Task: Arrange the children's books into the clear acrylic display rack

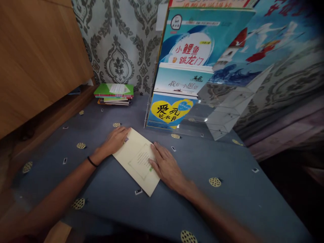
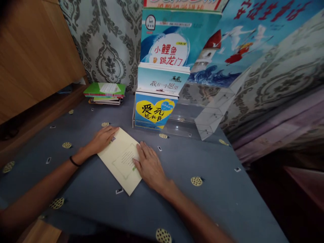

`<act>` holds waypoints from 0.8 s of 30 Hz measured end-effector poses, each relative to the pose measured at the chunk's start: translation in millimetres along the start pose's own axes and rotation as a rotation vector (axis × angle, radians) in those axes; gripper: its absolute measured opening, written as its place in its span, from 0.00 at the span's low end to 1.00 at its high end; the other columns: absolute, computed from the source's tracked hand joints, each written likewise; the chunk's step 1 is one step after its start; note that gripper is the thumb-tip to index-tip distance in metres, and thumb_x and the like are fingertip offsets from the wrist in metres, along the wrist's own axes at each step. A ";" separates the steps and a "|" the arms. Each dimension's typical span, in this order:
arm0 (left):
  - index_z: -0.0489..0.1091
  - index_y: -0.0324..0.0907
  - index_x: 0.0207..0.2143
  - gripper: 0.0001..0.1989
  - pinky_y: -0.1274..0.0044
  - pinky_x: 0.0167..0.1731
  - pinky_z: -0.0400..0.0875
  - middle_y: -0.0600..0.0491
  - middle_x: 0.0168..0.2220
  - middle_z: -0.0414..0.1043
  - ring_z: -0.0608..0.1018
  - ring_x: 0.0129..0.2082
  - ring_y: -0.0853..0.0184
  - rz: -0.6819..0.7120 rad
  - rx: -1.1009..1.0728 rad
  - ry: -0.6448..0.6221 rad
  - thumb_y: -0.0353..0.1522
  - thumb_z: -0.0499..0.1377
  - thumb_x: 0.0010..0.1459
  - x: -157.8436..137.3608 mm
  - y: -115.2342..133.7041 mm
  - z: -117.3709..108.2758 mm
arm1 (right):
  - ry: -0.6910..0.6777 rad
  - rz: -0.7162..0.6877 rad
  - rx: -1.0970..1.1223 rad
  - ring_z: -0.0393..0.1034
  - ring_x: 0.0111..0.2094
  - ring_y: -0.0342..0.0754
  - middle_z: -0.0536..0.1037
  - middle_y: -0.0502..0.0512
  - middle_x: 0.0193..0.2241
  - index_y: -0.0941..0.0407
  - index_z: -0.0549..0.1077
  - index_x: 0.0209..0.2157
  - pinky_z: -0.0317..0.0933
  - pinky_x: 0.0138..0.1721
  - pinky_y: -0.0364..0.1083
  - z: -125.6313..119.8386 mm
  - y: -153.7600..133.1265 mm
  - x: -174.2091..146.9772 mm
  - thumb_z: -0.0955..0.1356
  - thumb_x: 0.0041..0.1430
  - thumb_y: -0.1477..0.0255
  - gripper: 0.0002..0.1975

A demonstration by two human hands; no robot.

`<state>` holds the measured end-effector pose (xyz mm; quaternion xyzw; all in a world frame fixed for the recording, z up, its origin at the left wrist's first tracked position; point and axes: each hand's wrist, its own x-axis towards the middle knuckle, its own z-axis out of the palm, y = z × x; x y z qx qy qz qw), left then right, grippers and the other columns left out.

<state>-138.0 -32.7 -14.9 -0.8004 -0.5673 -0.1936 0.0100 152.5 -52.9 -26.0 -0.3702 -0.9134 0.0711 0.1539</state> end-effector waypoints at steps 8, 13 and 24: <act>0.71 0.40 0.54 0.18 0.69 0.41 0.74 0.44 0.43 0.72 0.74 0.46 0.56 -0.150 0.280 -0.073 0.30 0.46 0.70 -8.3 29.9 -14.8 | 0.003 -0.045 -0.078 0.45 0.71 0.63 0.55 0.74 0.69 0.66 0.55 0.68 0.50 0.66 0.65 -4.3 -11.3 -28.0 0.57 0.72 0.57 0.33; 0.69 0.44 0.57 0.18 0.71 0.34 0.74 0.43 0.44 0.71 0.74 0.46 0.55 -0.255 0.388 -0.192 0.30 0.47 0.69 -11.0 53.1 -30.2 | -0.017 -0.129 -0.084 0.41 0.71 0.69 0.55 0.78 0.68 0.68 0.53 0.68 0.43 0.65 0.72 -14.1 -26.6 -48.1 0.62 0.64 0.46 0.46; 0.68 0.40 0.59 0.20 0.73 0.31 0.74 0.44 0.40 0.71 0.75 0.44 0.56 -0.302 0.481 -0.255 0.31 0.47 0.70 -49.1 93.1 -40.1 | -0.172 -0.204 0.016 0.40 0.71 0.69 0.52 0.77 0.69 0.59 0.54 0.69 0.40 0.66 0.72 -43.8 -31.0 -85.1 0.74 0.53 0.50 0.51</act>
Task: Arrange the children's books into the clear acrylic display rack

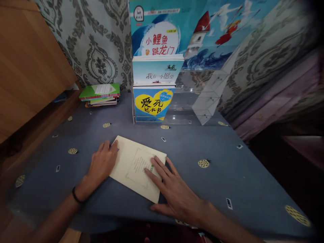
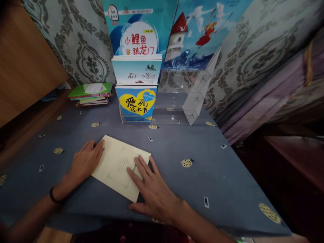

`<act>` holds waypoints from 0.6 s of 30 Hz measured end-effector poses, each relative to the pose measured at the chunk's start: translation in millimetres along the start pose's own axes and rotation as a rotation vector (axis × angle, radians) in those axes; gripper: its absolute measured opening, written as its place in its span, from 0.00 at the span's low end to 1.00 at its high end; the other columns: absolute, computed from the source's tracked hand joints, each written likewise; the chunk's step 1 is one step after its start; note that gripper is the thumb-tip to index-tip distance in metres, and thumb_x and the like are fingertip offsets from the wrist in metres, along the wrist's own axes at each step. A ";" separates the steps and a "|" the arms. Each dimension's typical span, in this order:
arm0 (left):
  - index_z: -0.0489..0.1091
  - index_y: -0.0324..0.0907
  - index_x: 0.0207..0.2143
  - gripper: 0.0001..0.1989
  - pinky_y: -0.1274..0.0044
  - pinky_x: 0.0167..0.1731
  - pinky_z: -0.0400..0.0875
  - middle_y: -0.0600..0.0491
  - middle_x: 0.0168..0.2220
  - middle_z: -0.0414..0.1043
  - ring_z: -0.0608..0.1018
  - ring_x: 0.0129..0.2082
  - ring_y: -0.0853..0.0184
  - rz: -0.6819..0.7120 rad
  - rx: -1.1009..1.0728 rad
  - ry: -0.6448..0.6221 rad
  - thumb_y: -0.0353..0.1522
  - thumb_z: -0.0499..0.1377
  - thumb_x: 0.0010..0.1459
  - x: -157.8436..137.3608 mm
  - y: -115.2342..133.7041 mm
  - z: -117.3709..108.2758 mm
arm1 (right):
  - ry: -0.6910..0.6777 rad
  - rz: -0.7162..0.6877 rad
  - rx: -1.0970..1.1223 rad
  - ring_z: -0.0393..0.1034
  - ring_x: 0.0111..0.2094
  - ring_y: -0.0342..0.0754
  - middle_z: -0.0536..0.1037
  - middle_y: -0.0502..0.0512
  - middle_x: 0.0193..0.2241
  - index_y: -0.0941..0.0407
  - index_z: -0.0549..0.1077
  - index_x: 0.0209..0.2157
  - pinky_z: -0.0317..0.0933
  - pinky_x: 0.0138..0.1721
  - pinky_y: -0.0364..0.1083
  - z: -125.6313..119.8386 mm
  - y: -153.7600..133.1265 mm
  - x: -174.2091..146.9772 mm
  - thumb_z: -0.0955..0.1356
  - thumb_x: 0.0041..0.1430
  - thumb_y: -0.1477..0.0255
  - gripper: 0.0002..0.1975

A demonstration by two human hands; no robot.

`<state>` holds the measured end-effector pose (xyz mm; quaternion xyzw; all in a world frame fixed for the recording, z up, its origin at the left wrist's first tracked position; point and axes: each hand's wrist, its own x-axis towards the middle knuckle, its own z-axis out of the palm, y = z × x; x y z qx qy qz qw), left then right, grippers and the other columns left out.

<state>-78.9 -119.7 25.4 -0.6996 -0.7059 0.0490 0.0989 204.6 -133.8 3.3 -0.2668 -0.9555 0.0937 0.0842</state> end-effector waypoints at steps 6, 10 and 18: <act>0.71 0.41 0.55 0.19 0.76 0.22 0.71 0.45 0.35 0.71 0.77 0.39 0.55 0.076 -0.047 0.128 0.36 0.48 0.69 -49.1 12.4 4.8 | 0.002 -0.061 0.059 0.38 0.71 0.70 0.48 0.75 0.70 0.55 0.47 0.72 0.42 0.64 0.75 4.9 -5.1 -44.3 0.76 0.48 0.51 0.58; 0.67 0.43 0.60 0.22 0.69 0.30 0.78 0.42 0.42 0.74 0.78 0.43 0.53 0.122 -0.176 0.157 0.41 0.49 0.69 -75.3 14.1 11.3 | 0.031 -0.022 0.031 0.46 0.70 0.64 0.53 0.66 0.70 0.49 0.52 0.70 0.49 0.65 0.71 13.7 -10.9 -62.1 0.72 0.54 0.78 0.46; 0.29 0.49 0.73 0.54 0.57 0.63 0.64 0.43 0.71 0.51 0.60 0.69 0.50 0.623 -0.451 0.025 0.52 0.61 0.58 -104.6 -7.2 -1.0 | 0.130 -0.067 0.124 0.53 0.69 0.57 0.61 0.57 0.67 0.46 0.61 0.67 0.58 0.65 0.61 1.7 -2.7 -63.9 0.68 0.62 0.78 0.33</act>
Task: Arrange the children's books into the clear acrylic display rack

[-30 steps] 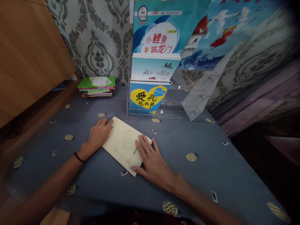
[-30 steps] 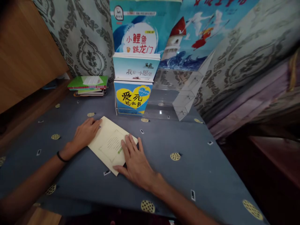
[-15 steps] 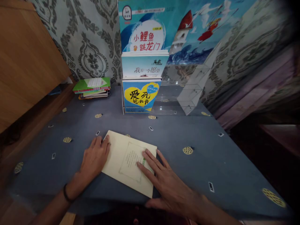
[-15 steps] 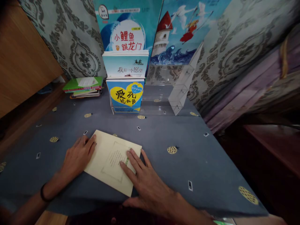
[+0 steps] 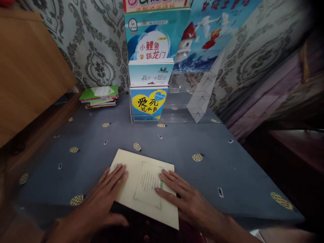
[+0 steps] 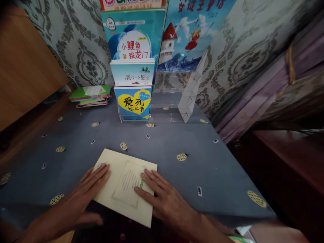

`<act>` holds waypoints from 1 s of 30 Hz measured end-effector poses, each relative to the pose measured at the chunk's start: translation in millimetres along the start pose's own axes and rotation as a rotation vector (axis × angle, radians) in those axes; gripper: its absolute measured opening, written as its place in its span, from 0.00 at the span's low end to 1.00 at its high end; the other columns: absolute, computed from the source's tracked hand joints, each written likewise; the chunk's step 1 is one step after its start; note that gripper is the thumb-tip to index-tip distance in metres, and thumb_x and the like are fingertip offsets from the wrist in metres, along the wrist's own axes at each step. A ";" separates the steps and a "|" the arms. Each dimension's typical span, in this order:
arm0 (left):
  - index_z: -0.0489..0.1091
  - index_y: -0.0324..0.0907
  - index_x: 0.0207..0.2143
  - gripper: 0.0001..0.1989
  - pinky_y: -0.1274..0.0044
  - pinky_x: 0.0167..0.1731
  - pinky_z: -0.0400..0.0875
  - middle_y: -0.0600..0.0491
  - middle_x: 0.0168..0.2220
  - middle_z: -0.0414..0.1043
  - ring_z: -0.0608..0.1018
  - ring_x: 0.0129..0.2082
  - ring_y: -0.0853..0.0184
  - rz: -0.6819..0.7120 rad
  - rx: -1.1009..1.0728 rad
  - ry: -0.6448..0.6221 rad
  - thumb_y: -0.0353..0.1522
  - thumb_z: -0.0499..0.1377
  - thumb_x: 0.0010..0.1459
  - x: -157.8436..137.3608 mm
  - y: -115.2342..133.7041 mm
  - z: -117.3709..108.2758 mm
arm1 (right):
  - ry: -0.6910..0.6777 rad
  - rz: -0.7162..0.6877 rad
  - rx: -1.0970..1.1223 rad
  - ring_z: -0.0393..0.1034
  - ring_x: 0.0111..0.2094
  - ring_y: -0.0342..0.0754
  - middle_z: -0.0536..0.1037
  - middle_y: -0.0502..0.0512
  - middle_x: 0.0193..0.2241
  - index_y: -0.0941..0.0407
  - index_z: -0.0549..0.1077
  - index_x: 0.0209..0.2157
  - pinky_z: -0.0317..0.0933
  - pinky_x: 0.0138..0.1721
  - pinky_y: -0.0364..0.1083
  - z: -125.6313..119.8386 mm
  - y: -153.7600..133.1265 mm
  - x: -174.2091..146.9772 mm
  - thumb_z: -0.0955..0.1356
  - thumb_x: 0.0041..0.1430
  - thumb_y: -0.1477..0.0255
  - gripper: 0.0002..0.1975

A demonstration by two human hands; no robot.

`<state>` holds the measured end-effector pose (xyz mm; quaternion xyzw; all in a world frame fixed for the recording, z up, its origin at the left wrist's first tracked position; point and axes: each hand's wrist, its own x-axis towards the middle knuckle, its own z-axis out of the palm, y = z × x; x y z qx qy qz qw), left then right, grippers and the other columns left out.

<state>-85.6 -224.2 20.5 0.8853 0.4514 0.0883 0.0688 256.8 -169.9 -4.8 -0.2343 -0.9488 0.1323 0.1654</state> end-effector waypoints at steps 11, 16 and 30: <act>0.75 0.51 0.52 0.18 0.67 0.47 0.78 0.53 0.42 0.82 0.83 0.42 0.59 -0.311 -0.475 0.303 0.38 0.62 0.57 55.7 -44.7 -54.7 | 0.317 0.446 0.554 0.79 0.44 0.56 0.84 0.56 0.43 0.51 0.80 0.47 0.74 0.46 0.57 -27.3 44.6 41.5 0.63 0.66 0.54 0.21; 0.68 0.41 0.55 0.30 0.78 0.27 0.72 0.54 0.32 0.75 0.77 0.28 0.67 -0.456 -0.779 0.658 0.43 0.65 0.52 118.9 -55.3 -57.4 | 0.546 0.600 0.904 0.78 0.36 0.54 0.84 0.58 0.36 0.56 0.79 0.41 0.73 0.39 0.54 -27.2 68.3 84.5 0.66 0.59 0.47 0.26; 0.67 0.39 0.53 0.19 0.68 0.32 0.72 0.44 0.35 0.78 0.80 0.35 0.52 -0.594 0.263 0.146 0.41 0.51 0.68 129.2 -78.7 -19.6 | 0.147 0.869 -0.164 0.79 0.37 0.56 0.83 0.57 0.34 0.54 0.74 0.49 0.66 0.34 0.48 -36.0 94.0 97.2 0.65 0.66 0.64 0.15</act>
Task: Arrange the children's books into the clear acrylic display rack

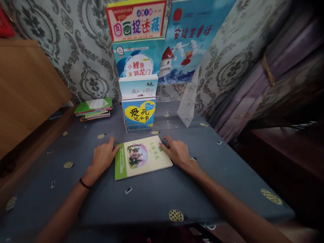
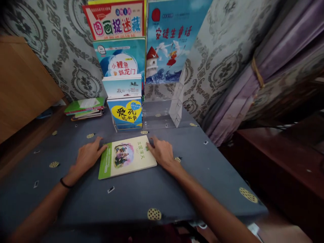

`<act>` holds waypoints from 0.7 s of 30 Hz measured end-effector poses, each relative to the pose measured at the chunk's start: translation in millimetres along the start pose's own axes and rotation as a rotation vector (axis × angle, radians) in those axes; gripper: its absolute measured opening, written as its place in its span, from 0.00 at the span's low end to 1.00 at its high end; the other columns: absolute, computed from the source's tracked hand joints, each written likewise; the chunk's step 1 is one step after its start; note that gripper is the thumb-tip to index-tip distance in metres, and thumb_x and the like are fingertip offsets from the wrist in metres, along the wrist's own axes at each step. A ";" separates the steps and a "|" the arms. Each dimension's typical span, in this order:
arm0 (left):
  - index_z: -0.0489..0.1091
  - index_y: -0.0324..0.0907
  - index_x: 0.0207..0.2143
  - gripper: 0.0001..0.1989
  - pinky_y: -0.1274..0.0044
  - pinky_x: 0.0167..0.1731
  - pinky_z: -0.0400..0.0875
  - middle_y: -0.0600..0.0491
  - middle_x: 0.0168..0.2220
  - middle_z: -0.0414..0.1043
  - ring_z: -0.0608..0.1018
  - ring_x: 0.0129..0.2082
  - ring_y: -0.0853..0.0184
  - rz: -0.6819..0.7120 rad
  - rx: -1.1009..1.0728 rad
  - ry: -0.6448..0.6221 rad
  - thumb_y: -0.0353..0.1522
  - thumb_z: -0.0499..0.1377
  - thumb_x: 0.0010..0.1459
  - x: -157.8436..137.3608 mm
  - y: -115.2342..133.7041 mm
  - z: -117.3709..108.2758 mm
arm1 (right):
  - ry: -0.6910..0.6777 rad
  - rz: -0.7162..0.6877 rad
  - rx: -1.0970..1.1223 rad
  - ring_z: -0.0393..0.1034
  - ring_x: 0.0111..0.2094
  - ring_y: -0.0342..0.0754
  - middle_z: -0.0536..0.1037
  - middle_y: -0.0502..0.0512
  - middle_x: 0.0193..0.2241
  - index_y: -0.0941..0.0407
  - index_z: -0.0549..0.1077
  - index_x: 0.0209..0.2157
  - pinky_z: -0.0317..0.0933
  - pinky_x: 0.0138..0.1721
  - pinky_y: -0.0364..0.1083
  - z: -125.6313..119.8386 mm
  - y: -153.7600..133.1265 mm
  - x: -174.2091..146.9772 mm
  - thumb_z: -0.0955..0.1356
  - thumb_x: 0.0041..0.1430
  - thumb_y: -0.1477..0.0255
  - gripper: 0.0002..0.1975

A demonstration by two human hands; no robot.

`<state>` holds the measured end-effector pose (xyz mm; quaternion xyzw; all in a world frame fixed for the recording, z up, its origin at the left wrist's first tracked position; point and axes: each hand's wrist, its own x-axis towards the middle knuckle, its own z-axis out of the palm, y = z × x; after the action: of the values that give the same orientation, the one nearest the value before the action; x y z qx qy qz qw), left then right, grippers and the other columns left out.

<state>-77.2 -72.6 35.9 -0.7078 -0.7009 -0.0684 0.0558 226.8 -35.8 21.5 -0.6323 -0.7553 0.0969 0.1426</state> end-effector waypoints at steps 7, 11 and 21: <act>0.65 0.40 0.59 0.19 0.60 0.57 0.69 0.40 0.56 0.72 0.74 0.57 0.55 0.495 -0.238 0.087 0.31 0.48 0.69 -0.4 24.7 24.7 | 0.035 -0.531 0.229 0.63 0.63 0.55 0.70 0.67 0.61 0.60 0.62 0.64 0.61 0.61 0.55 31.3 -70.0 -16.1 0.59 0.72 0.60 0.26; 0.55 0.40 0.67 0.26 0.56 0.64 0.60 0.38 0.67 0.60 0.62 0.68 0.55 0.595 -0.345 0.007 0.32 0.49 0.68 -4.5 18.1 52.0 | -0.037 -0.614 0.197 0.47 0.70 0.61 0.55 0.76 0.68 0.70 0.51 0.68 0.50 0.67 0.60 50.1 -99.1 -19.6 0.59 0.68 0.50 0.42; 0.60 0.38 0.65 0.23 0.57 0.64 0.59 0.40 0.66 0.62 0.64 0.67 0.57 0.485 -0.278 0.086 0.33 0.44 0.71 -4.9 24.1 58.0 | -0.030 -0.462 0.045 0.50 0.70 0.60 0.61 0.74 0.66 0.69 0.58 0.66 0.48 0.68 0.61 49.5 -58.3 -13.7 0.54 0.71 0.51 0.38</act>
<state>-52.1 -67.6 -21.7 -0.8523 -0.4918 -0.1783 0.0026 158.2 -58.1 -7.3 -0.4379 -0.8795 0.0879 0.1641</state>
